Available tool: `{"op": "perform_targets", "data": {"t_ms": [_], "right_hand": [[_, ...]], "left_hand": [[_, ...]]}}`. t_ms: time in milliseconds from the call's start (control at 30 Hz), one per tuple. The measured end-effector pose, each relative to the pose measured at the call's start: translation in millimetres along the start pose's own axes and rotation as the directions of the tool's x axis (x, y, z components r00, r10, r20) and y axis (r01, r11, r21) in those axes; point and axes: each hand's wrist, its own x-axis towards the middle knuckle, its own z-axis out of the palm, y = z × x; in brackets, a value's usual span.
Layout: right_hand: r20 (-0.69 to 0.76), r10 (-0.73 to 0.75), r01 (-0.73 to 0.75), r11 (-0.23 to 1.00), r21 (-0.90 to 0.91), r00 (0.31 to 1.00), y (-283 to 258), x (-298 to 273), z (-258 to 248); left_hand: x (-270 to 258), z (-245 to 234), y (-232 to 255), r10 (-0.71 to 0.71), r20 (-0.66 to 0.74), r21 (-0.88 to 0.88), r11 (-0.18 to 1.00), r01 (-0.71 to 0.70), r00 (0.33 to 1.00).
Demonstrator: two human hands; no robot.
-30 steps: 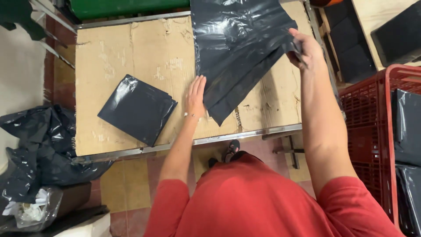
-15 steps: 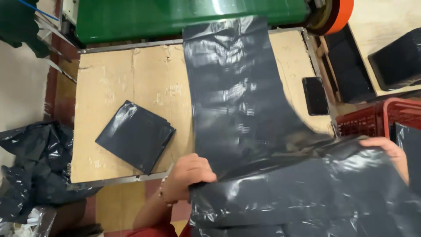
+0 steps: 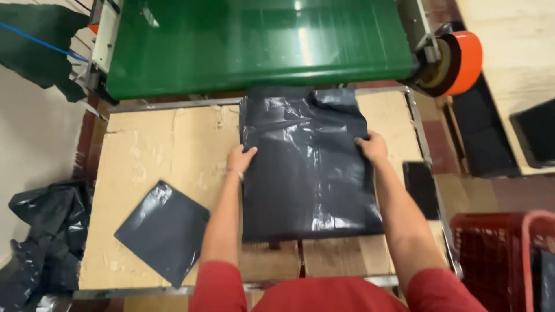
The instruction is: Folding plastic bags and placing them into a storage crate
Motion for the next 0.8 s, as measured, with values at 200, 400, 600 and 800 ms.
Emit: {"op": "perform_targets", "data": {"t_ms": [200, 400, 600, 800], "right_hand": [[-0.252, -0.287, 0.295, 0.955, -0.004, 0.924, -42, -5, -9], [-0.125, -0.135, 0.083, 0.932, -0.353, 0.983, -81, -7, 3], [-0.022, 0.037, -0.043, 0.909, -0.415, 0.999, -118, 3, -11], [0.012, 0.128, -0.117, 0.938, -0.327, 0.992, -104, 15, -2]], "left_hand": [[-25, 25, 14, 0.35, -0.312, 0.438, 0.878, -0.194, 0.883], [-48, 31, 84, 0.233, -0.408, 0.683, 0.719, 0.125, 0.883], [-90, 127, 127, 0.73, 0.096, 0.574, 0.515, -0.637, 0.677], [-87, 141, 112, 0.715, 0.1, 0.531, 0.549, -0.645, 0.692]]}}
